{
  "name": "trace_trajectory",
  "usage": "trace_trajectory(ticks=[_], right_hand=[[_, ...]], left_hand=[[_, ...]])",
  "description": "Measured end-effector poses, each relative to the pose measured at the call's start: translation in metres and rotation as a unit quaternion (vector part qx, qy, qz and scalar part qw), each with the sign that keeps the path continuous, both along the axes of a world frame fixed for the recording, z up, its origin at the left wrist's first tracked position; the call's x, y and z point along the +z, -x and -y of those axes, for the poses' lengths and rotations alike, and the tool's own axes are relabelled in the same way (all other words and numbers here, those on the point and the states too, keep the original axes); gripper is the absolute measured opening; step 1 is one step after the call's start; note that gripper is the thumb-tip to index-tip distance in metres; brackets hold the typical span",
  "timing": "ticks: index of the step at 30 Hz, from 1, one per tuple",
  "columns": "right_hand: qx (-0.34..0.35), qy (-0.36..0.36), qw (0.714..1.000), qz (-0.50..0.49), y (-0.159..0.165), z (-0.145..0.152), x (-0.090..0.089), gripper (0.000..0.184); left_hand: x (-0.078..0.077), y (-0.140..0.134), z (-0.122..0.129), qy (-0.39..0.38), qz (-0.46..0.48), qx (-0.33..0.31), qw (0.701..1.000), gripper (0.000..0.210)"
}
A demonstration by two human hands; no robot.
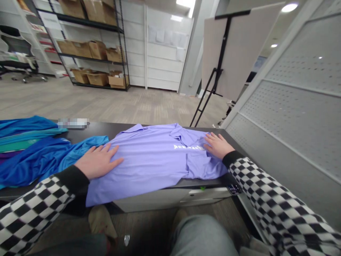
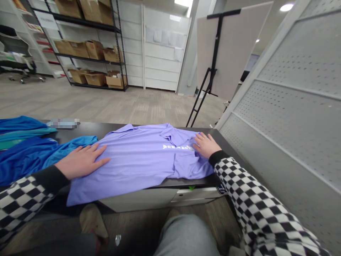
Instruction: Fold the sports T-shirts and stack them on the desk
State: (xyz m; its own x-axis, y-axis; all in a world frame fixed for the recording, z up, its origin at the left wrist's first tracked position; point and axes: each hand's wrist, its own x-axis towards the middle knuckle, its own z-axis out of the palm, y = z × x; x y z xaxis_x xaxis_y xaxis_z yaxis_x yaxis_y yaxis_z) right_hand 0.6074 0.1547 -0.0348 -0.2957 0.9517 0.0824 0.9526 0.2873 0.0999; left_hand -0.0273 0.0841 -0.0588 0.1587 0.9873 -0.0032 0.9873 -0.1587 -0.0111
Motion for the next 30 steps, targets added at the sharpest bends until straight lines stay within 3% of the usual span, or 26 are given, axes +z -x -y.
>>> trace_trajectory(ticks=[2, 4, 7, 11, 15, 19, 22, 24, 26, 28, 30], right_hand=[[0.062, -0.009, 0.996, -0.059, 0.026, 0.020, -0.001, 0.067], [0.096, 0.031, 0.989, -0.108, 0.048, 0.045, -0.008, 0.074], [0.073, 0.097, 0.985, -0.122, 0.064, 0.079, -0.022, 0.083], [0.038, 0.077, 0.985, -0.148, 0.048, 0.111, -0.026, 0.071], [0.040, 0.025, 0.975, -0.216, 0.020, 0.154, -0.013, 0.050], [0.005, 0.010, 0.962, -0.271, 0.011, 0.218, 0.001, 0.043], [0.003, 0.070, 0.959, -0.274, 0.009, 0.264, 0.009, 0.033], [0.001, 0.153, 0.955, -0.254, 0.005, 0.284, 0.013, 0.027], [-0.021, 0.200, 0.952, -0.230, 0.001, 0.292, 0.017, 0.045], [-0.048, 0.170, 0.959, -0.223, -0.001, 0.285, 0.021, 0.054], [-0.057, 0.093, 0.967, -0.232, 0.003, 0.261, 0.024, 0.050]], left_hand=[[0.007, -0.005, -0.005, -0.025, 0.007, -0.014, 1.000, 0.088], [0.010, -0.020, -0.020, -0.032, 0.039, -0.052, 0.997, 0.086], [0.003, -0.049, -0.057, -0.004, 0.082, -0.076, 0.994, 0.085], [-0.005, -0.067, -0.105, -0.003, 0.081, -0.015, 0.997, 0.082], [0.005, -0.054, -0.135, -0.026, 0.067, 0.067, 0.995, 0.080], [0.016, -0.043, -0.150, -0.032, 0.066, 0.112, 0.991, 0.079], [0.016, -0.052, -0.134, -0.080, 0.060, 0.076, 0.992, 0.082], [0.011, -0.063, -0.103, -0.099, 0.055, -0.011, 0.993, 0.083], [0.002, -0.071, -0.060, -0.077, 0.057, -0.108, 0.990, 0.081], [-0.008, -0.074, -0.015, -0.043, 0.056, -0.161, 0.984, 0.080], [-0.017, -0.071, 0.022, -0.023, 0.047, -0.167, 0.985, 0.085]])
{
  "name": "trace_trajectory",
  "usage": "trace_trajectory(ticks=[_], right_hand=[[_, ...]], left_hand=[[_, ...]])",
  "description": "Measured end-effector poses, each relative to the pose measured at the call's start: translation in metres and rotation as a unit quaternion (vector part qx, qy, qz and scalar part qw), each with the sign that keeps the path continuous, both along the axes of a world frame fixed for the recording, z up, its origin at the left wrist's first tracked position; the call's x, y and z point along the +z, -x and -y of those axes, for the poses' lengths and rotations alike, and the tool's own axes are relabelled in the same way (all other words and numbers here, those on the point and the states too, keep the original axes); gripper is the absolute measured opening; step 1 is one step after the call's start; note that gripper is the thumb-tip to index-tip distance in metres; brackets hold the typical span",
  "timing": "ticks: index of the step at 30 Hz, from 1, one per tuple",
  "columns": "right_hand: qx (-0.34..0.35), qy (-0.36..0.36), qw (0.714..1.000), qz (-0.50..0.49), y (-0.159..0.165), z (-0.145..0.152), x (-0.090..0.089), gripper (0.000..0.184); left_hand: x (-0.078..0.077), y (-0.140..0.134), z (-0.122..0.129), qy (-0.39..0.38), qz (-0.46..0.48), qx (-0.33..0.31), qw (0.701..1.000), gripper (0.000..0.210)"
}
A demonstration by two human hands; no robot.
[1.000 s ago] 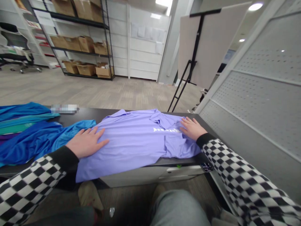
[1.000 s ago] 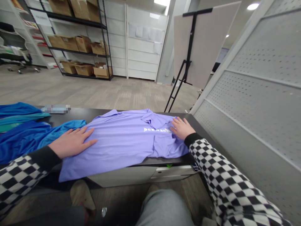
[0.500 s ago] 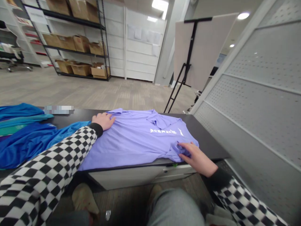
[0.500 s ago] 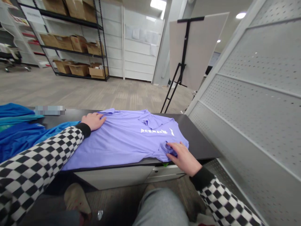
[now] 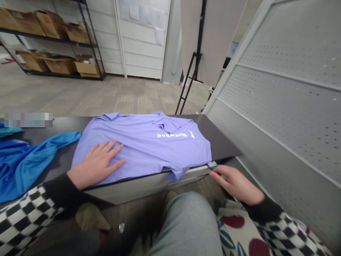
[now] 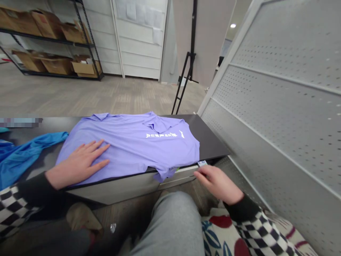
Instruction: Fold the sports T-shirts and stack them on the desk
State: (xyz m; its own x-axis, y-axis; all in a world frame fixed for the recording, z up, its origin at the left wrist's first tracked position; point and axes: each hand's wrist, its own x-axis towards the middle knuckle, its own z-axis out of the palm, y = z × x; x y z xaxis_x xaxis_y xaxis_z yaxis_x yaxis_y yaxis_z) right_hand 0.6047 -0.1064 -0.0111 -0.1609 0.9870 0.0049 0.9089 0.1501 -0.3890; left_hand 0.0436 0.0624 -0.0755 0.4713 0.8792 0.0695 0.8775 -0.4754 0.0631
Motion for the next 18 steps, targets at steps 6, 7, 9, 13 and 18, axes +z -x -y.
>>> trace_trajectory(ticks=[6, 7, 9, 13, 18], right_hand=[[0.035, -0.067, 0.994, 0.077, 0.025, -0.106, -0.028, 0.067], [0.040, -0.041, 0.993, 0.103, 0.025, -0.117, -0.035, 0.072], [0.046, -0.001, 0.990, 0.136, 0.019, -0.128, -0.048, 0.078], [0.067, 0.016, 0.988, 0.142, -0.001, -0.122, -0.051, 0.081], [0.079, -0.066, 0.988, 0.112, 0.005, -0.140, -0.019, 0.074]], left_hand=[[-0.002, 0.013, 0.045, 0.034, -0.026, 0.038, 0.998, 0.096], [-0.001, 0.016, 0.050, 0.036, -0.028, 0.039, 0.998, 0.096], [0.000, 0.023, 0.060, 0.029, -0.027, 0.042, 0.998, 0.094], [0.001, 0.037, 0.078, 0.022, -0.012, 0.038, 0.999, 0.090], [0.018, 0.033, 0.030, -0.002, 0.023, 0.029, 0.999, 0.083]])
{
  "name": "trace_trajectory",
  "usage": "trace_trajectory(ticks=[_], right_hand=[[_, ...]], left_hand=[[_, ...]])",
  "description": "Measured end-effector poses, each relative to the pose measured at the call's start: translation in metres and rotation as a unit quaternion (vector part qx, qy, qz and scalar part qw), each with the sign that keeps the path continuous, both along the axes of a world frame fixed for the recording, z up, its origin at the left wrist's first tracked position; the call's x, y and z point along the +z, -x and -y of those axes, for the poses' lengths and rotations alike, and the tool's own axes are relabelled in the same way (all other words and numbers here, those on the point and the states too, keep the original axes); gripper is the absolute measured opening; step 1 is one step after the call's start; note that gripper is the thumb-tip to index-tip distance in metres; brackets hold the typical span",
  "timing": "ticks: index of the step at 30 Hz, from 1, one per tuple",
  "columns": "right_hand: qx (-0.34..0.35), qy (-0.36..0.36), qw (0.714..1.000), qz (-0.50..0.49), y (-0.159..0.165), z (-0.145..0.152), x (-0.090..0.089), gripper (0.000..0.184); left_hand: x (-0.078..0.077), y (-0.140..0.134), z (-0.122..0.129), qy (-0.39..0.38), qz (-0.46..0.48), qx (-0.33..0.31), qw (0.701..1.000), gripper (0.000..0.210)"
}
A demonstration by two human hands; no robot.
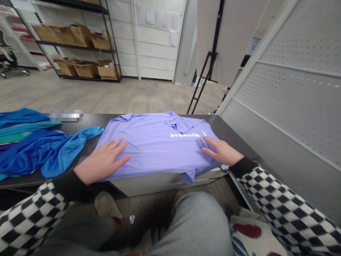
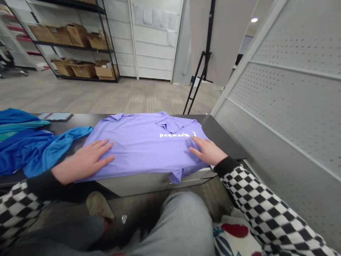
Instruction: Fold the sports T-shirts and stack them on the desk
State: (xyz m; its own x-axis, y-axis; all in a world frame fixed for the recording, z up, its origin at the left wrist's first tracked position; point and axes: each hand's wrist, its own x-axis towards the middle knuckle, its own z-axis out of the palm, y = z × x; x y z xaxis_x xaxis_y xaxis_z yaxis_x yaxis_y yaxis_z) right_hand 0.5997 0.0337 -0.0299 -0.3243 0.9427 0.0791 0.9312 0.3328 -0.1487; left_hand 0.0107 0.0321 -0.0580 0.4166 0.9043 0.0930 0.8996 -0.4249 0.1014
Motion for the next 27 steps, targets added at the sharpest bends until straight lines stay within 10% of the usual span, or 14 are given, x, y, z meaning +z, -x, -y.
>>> trace_trajectory(ticks=[5, 12, 19, 24, 27], right_hand=[[0.031, -0.095, 0.994, -0.033, 0.039, -0.086, 0.027, 0.055], [0.157, 0.044, 0.987, 0.018, 0.053, -0.184, 0.020, 0.035], [-0.038, 0.056, 0.985, -0.159, 0.020, -0.258, 0.031, 0.029], [-0.254, -0.037, 0.905, -0.339, 0.022, -0.326, 0.055, 0.021], [-0.258, -0.041, 0.883, -0.391, 0.031, -0.341, 0.058, 0.032]], left_hand=[[0.016, -0.019, -0.110, -0.013, 0.042, 0.050, 0.998, 0.074], [0.012, -0.004, -0.203, -0.008, -0.013, 0.128, 0.992, 0.074], [0.014, 0.026, -0.272, 0.034, 0.063, 0.170, 0.983, 0.051], [0.018, 0.035, -0.307, -0.012, 0.118, 0.253, 0.960, 0.048], [0.019, 0.022, -0.302, -0.035, 0.111, 0.335, 0.935, 0.058]])
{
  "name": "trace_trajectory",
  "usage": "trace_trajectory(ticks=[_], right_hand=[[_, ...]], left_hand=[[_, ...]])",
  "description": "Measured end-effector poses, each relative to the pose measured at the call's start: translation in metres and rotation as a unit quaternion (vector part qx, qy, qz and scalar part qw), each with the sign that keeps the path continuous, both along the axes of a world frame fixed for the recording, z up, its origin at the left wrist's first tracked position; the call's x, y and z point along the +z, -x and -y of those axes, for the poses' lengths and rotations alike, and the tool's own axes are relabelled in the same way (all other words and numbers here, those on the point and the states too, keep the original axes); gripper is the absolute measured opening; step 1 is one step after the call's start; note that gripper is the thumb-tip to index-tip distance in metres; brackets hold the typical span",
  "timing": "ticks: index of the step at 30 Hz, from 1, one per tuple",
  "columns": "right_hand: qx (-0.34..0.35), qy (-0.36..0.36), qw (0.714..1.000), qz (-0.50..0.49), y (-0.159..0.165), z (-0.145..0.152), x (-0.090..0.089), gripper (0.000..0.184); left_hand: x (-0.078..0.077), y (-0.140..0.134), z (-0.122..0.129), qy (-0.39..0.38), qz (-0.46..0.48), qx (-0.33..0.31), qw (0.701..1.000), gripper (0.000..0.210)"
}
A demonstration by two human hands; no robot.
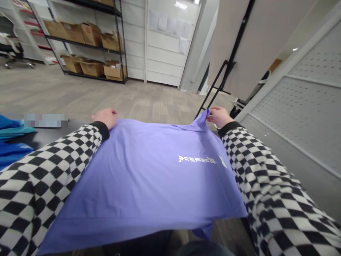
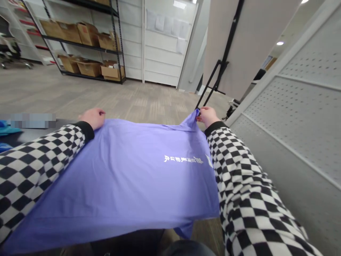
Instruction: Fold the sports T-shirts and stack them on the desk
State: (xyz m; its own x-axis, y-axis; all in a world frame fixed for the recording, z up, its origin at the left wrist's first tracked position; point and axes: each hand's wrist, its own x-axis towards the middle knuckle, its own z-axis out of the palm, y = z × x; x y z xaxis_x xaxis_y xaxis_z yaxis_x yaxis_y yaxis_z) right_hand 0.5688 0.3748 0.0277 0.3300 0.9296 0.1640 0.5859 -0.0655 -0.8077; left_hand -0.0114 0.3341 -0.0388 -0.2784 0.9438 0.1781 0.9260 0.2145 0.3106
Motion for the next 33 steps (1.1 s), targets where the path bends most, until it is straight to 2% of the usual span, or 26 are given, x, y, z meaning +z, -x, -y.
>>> trace_trajectory(ticks=[1, 2, 4, 6, 8, 10, 13, 15, 19, 22, 25, 27, 30, 33], right_hand=[[0.010, -0.002, 1.000, 0.010, 0.002, 0.003, -0.002, 0.038], [0.020, -0.009, 0.999, 0.038, 0.004, 0.010, -0.005, 0.044], [0.043, -0.038, 0.986, 0.154, 0.004, 0.032, -0.016, 0.051], [0.092, -0.056, 0.950, 0.292, 0.005, 0.062, -0.030, 0.048], [0.161, -0.039, 0.913, 0.372, 0.008, 0.087, -0.045, 0.042], [0.223, 0.000, 0.892, 0.393, 0.016, 0.101, -0.060, 0.042], [0.277, 0.040, 0.874, 0.398, 0.034, 0.095, -0.073, 0.053], [0.276, 0.079, 0.868, 0.406, 0.047, 0.081, -0.074, 0.064], [0.219, 0.154, 0.874, 0.406, 0.073, 0.054, -0.068, 0.079], [0.206, 0.128, 0.882, 0.404, 0.090, 0.053, -0.071, 0.079], [0.216, 0.084, 0.890, 0.393, 0.098, 0.064, -0.083, 0.077], [0.219, 0.079, 0.892, 0.387, 0.098, 0.073, -0.089, 0.078], [0.210, 0.081, 0.888, 0.401, 0.097, 0.083, -0.089, 0.081], [0.211, 0.109, 0.881, 0.410, 0.096, 0.090, -0.080, 0.085]], left_hand=[[0.000, -0.007, 0.007, -0.012, -0.015, 0.001, 1.000, 0.063], [-0.001, -0.014, 0.016, -0.027, -0.033, -0.023, 0.999, 0.067], [-0.006, -0.028, 0.037, -0.045, -0.063, -0.147, 0.986, 0.071], [-0.014, -0.039, 0.058, -0.020, -0.080, -0.283, 0.956, 0.072], [-0.023, -0.045, 0.075, 0.019, -0.096, -0.342, 0.934, 0.078], [-0.031, -0.046, 0.086, 0.044, -0.108, -0.333, 0.936, 0.083], [-0.033, -0.044, 0.092, 0.069, -0.111, -0.301, 0.945, 0.087], [-0.030, -0.042, 0.092, 0.085, -0.109, -0.284, 0.949, 0.089], [-0.024, -0.040, 0.090, 0.100, -0.098, -0.262, 0.955, 0.088], [-0.026, -0.039, 0.089, 0.081, -0.100, -0.255, 0.958, 0.085], [-0.030, -0.035, 0.093, 0.070, -0.108, -0.259, 0.957, 0.082], [-0.030, -0.033, 0.097, 0.076, -0.112, -0.259, 0.956, 0.083], [-0.022, -0.032, 0.101, 0.104, -0.114, -0.251, 0.956, 0.087], [-0.004, -0.034, 0.108, 0.103, -0.118, -0.244, 0.957, 0.088]])
